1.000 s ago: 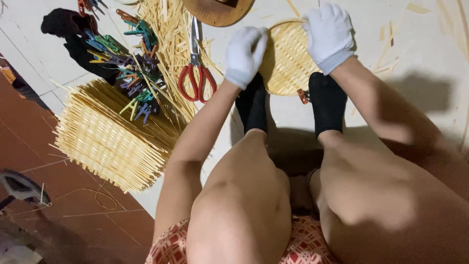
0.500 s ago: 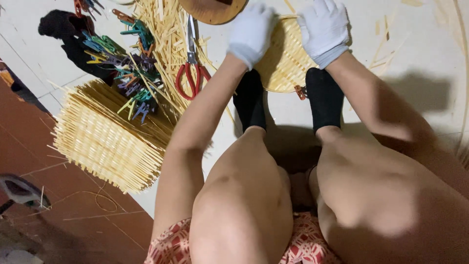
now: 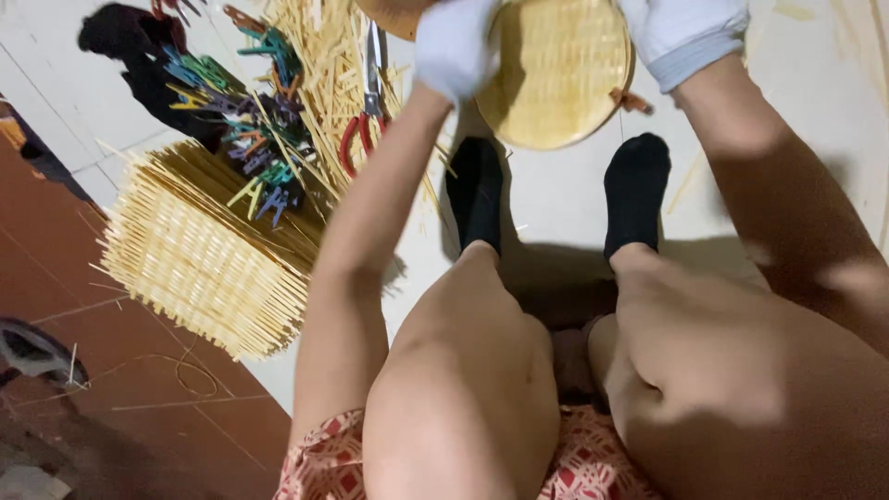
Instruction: Weaving and trimming bamboo strips around a mold to create a small basket.
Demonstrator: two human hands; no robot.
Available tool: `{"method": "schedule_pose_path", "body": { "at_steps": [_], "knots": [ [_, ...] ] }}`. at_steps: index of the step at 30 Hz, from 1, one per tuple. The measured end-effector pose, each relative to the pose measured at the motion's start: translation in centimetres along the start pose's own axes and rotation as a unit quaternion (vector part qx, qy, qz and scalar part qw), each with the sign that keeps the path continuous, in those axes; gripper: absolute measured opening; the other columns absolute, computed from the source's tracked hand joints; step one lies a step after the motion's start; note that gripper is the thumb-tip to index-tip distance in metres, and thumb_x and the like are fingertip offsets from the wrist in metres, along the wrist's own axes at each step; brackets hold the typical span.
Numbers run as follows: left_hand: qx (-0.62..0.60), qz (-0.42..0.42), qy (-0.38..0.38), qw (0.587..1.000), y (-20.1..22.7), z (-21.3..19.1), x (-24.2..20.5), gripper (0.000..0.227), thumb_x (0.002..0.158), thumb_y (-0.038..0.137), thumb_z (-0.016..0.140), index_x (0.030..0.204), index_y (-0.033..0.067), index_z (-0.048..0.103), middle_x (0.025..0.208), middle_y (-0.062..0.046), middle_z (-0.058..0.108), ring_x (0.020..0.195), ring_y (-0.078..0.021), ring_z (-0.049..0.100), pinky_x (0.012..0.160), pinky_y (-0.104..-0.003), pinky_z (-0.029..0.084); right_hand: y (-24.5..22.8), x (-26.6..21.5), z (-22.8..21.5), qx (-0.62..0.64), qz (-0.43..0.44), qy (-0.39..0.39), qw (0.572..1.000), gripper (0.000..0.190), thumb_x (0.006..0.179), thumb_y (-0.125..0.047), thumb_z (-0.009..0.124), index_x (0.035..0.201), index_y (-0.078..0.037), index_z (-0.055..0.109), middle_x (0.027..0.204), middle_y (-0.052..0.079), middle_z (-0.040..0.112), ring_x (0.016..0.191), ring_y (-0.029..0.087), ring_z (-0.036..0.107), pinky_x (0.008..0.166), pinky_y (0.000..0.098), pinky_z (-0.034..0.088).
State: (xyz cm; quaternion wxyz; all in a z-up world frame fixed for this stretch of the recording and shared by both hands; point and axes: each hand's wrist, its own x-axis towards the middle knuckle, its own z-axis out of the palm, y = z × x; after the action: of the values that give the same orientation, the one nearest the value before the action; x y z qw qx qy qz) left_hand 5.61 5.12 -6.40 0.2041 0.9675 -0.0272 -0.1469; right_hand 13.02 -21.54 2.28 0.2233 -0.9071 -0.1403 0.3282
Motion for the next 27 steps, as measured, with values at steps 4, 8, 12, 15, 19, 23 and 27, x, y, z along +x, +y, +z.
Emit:
{"method": "schedule_pose_path", "body": {
  "at_steps": [4, 8, 12, 15, 19, 23, 27],
  "knots": [
    [-0.042, -0.026, 0.225, 0.973, 4.2, 2.4, -7.0, 0.034, 0.081, 0.019, 0.066, 0.113, 0.0071, 0.061, 0.090, -0.020, 0.070, 0.078, -0.0411, 0.068, 0.068, -0.051, 0.055, 0.7, -0.2, 0.0, 0.057, 0.075, -0.040, 0.995, 0.039, 0.111, -0.043, 0.047, 0.136, -0.018, 0.064, 0.089, 0.019, 0.066, 0.072, 0.037, 0.069, 0.059, 0.0540, 0.057],
    [-0.087, -0.191, 0.083, 0.974, 6.3, 3.4, -9.6, 0.021, 0.096, 0.020, 0.064, 0.116, 0.0136, 0.058, 0.089, -0.016, 0.071, 0.078, -0.0400, 0.068, 0.068, -0.054, 0.052, 2.9, -0.3, 3.0, -0.194, -0.252, 0.098, 0.943, 0.033, 0.107, -0.036, 0.065, 0.131, -0.014, 0.071, 0.105, 0.016, 0.071, 0.089, 0.036, 0.069, 0.072, 0.0502, 0.054],
    [-0.028, -0.138, 0.041, 0.989, 7.0, 1.0, -9.7, 0.082, 0.085, 0.004, 0.063, 0.160, 0.0267, 0.038, 0.084, -0.015, 0.068, 0.068, -0.0376, 0.067, 0.065, -0.050, 0.054, 2.8, 1.1, 4.8, -0.214, -0.221, 0.055, 0.950, 0.029, 0.108, -0.032, 0.067, 0.128, -0.012, 0.071, 0.106, 0.018, 0.069, 0.092, 0.036, 0.067, 0.077, 0.0502, 0.053],
    [0.008, -0.047, 0.091, 0.995, 5.7, 3.5, -9.5, 0.101, 0.076, 0.004, 0.068, 0.164, 0.0248, 0.022, 0.088, -0.015, 0.067, 0.070, -0.0358, 0.067, 0.066, -0.048, 0.055, 3.1, 1.5, 5.3, -0.223, -0.242, 0.092, 0.940, 0.021, 0.104, -0.028, 0.069, 0.117, -0.012, 0.072, 0.106, 0.014, 0.069, 0.097, 0.034, 0.067, 0.079, 0.0489, 0.054],
    [0.071, -0.043, 0.009, 0.997, 4.6, 3.0, -8.9, 0.103, 0.073, 0.011, 0.068, 0.163, 0.0153, 0.017, 0.087, -0.020, 0.067, 0.066, -0.0378, 0.066, 0.062, -0.050, 0.054, 3.3, 1.8, 6.3, -0.203, -0.262, 0.125, 0.935, 0.020, 0.105, -0.028, 0.071, 0.112, -0.010, 0.071, 0.101, 0.013, 0.068, 0.099, 0.033, 0.068, 0.080, 0.0485, 0.054],
    [0.112, 0.060, -0.023, 0.992, 2.8, 2.3, -8.6, 0.091, 0.090, 0.014, 0.062, 0.165, 0.0069, 0.012, 0.088, -0.019, 0.068, 0.065, -0.0360, 0.066, 0.061, -0.050, 0.052, 3.6, 2.8, 7.6, -0.258, -0.215, 0.117, 0.935, 0.019, 0.102, -0.024, 0.069, 0.108, -0.005, 0.071, 0.097, 0.014, 0.069, 0.096, 0.033, 0.068, 0.078, 0.0466, 0.053],
    [0.083, 0.116, 0.019, 0.990, 2.3, 1.3, -8.0, 0.085, 0.087, 0.015, 0.062, 0.163, 0.0056, 0.025, 0.090, -0.014, 0.069, 0.074, -0.0359, 0.067, 0.066, -0.051, 0.051, 2.9, 2.6, 7.1, -0.279, -0.237, 0.196, 0.910, 0.017, 0.093, -0.029, 0.073, 0.095, -0.012, 0.072, 0.098, 0.009, 0.070, 0.097, 0.027, 0.071, 0.077, 0.0431, 0.055]
  ]
}}
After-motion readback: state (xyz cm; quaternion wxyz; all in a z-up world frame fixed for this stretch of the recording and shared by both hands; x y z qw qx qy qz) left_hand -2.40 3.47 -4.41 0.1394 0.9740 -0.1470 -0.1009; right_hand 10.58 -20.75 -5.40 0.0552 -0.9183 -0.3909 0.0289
